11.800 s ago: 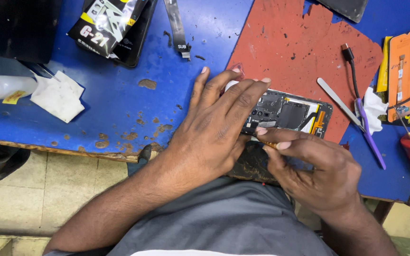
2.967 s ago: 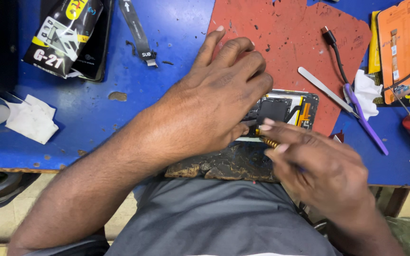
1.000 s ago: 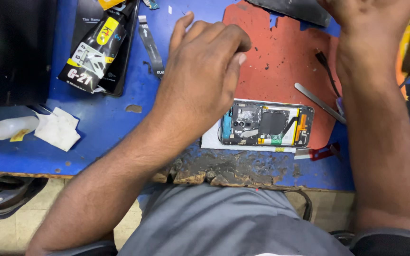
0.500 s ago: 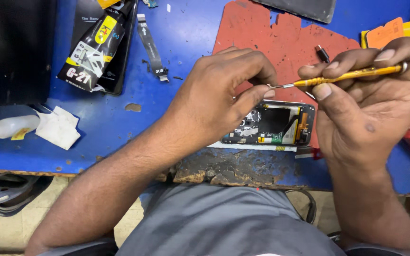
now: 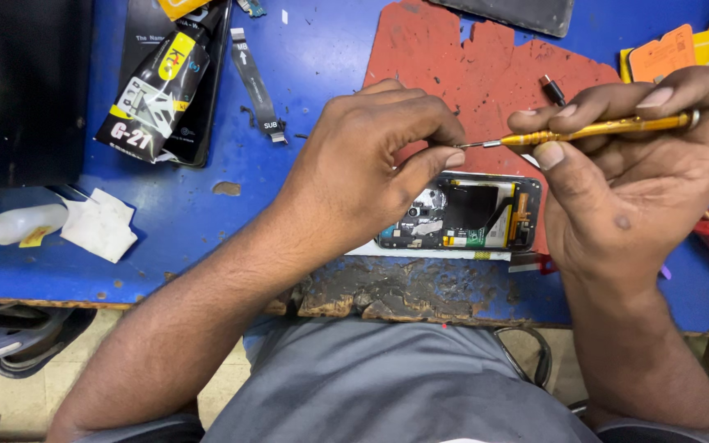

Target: The person repairs a disassembled smartphone on a workbench. They wipe the internal components with a tissue, pry and unscrew parts with a screwdriver, reassemble the phone and power it on to check the boot screen, then use tweezers to work on the exposed internals.

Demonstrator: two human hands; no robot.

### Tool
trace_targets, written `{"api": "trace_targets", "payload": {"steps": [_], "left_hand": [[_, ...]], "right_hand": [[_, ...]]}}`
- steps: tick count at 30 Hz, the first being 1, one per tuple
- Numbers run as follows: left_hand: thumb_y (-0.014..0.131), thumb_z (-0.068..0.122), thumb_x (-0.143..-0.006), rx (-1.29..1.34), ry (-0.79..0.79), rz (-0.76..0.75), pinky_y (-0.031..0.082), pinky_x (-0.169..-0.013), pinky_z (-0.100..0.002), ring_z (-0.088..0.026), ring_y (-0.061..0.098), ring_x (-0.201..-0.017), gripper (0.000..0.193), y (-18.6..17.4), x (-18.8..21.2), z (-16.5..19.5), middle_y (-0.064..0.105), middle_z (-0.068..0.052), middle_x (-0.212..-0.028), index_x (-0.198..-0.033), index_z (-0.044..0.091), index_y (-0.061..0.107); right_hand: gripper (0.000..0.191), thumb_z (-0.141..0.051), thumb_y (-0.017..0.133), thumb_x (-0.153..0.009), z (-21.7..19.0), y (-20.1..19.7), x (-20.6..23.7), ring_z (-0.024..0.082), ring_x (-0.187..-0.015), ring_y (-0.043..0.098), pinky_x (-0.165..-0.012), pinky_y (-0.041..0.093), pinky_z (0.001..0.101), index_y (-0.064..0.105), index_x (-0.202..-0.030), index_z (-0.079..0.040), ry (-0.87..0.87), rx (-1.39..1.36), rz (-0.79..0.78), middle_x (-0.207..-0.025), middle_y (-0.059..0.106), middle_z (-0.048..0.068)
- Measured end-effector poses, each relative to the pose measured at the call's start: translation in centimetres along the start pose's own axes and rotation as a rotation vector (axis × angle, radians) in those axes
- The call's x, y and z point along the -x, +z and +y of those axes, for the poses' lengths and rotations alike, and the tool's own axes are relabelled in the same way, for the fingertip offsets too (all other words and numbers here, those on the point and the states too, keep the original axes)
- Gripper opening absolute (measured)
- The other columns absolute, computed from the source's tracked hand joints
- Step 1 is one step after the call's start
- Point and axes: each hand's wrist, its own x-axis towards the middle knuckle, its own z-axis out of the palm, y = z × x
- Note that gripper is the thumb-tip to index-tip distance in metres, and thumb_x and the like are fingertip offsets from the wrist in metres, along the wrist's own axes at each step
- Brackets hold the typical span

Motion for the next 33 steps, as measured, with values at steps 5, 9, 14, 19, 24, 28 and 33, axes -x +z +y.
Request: {"api": "trace_targets", "payload": {"steps": [5,9,14,19,24,28,33], "left_hand": [[0.08,0.01,-0.093,0.004,-0.01,0.001,0.055,-0.075,-0.036,-0.023,0.07,-0.086,0.012,-0.1,0.0,-0.1,0.073,-0.006,-0.09,-0.099,0.005,0.071],[0.08,0.01,-0.092,-0.02,-0.002,0.008,0.054,-0.075,-0.037,-0.024,0.07,-0.085,0.012,0.0,0.0,-0.1,0.072,-0.006,-0.088,-0.098,0.004,0.072],[0.08,0.012,-0.092,-0.034,-0.035,-0.011,0.054,-0.073,-0.037,-0.024,0.069,-0.081,0.012,0.1,0.0,-0.2,0.073,-0.007,-0.084,-0.101,0.005,0.074],[0.079,0.008,-0.092,-0.053,-0.04,0.028,0.056,-0.074,-0.037,-0.024,0.071,-0.083,0.011,0.0,0.0,-0.3,0.075,-0.007,-0.088,-0.103,0.006,0.076],[0.077,0.006,-0.094,0.036,-0.061,0.028,0.058,-0.074,-0.035,-0.022,0.074,-0.085,0.014,-0.6,0.1,-0.4,0.075,-0.008,-0.093,-0.107,0.006,0.073],[0.076,0.007,-0.096,0.108,-0.029,0.005,0.059,-0.077,-0.033,-0.022,0.075,-0.09,0.015,-0.9,0.2,-0.3,0.074,-0.008,-0.099,-0.109,0.004,0.069],[0.076,0.003,-0.094,0.033,-0.016,-0.003,0.055,-0.074,-0.037,-0.025,0.072,-0.084,0.01,-0.9,-0.1,-0.2,0.073,-0.008,-0.089,-0.101,0.005,0.07]], "right_hand": [[0.048,0.014,0.071,-0.107,0.3,-0.7,0.7,0.017,-0.096,0.066,-0.101,0.059,0.0455,0.033,-0.124,-0.01,-0.051,0.105,-0.043,-0.101,0.056,0.01],[0.047,0.013,0.068,-0.109,0.5,-1.3,1.1,0.019,-0.098,0.067,-0.102,0.059,0.0437,0.032,-0.126,-0.011,-0.099,0.182,-0.096,-0.104,0.057,0.011],[0.045,0.013,0.067,-0.113,0.4,-1.5,1.3,0.021,-0.101,0.069,-0.102,0.059,0.042,0.032,-0.127,-0.012,-0.142,0.244,-0.15,-0.107,0.059,0.013],[0.043,0.015,0.066,-0.115,0.1,-1.5,1.4,0.024,-0.104,0.07,-0.104,0.058,0.0414,0.034,-0.129,-0.01,-0.167,0.262,-0.158,-0.109,0.059,0.014],[0.038,0.017,0.065,-0.117,-0.3,-1.4,1.6,0.029,-0.105,0.072,-0.102,0.059,0.0413,0.037,-0.133,-0.002,-0.183,0.342,-0.121,-0.112,0.058,0.016],[0.037,0.015,0.067,-0.114,-0.1,-1.3,1.3,0.028,-0.102,0.073,-0.101,0.06,0.0413,0.037,-0.132,0.001,-0.167,0.313,-0.09,-0.111,0.06,0.016],[0.037,0.016,0.066,-0.114,0.2,-1.4,1.1,0.03,-0.104,0.073,-0.101,0.059,0.0418,0.037,-0.132,0.001,-0.192,0.34,-0.12,-0.112,0.06,0.017]]}}
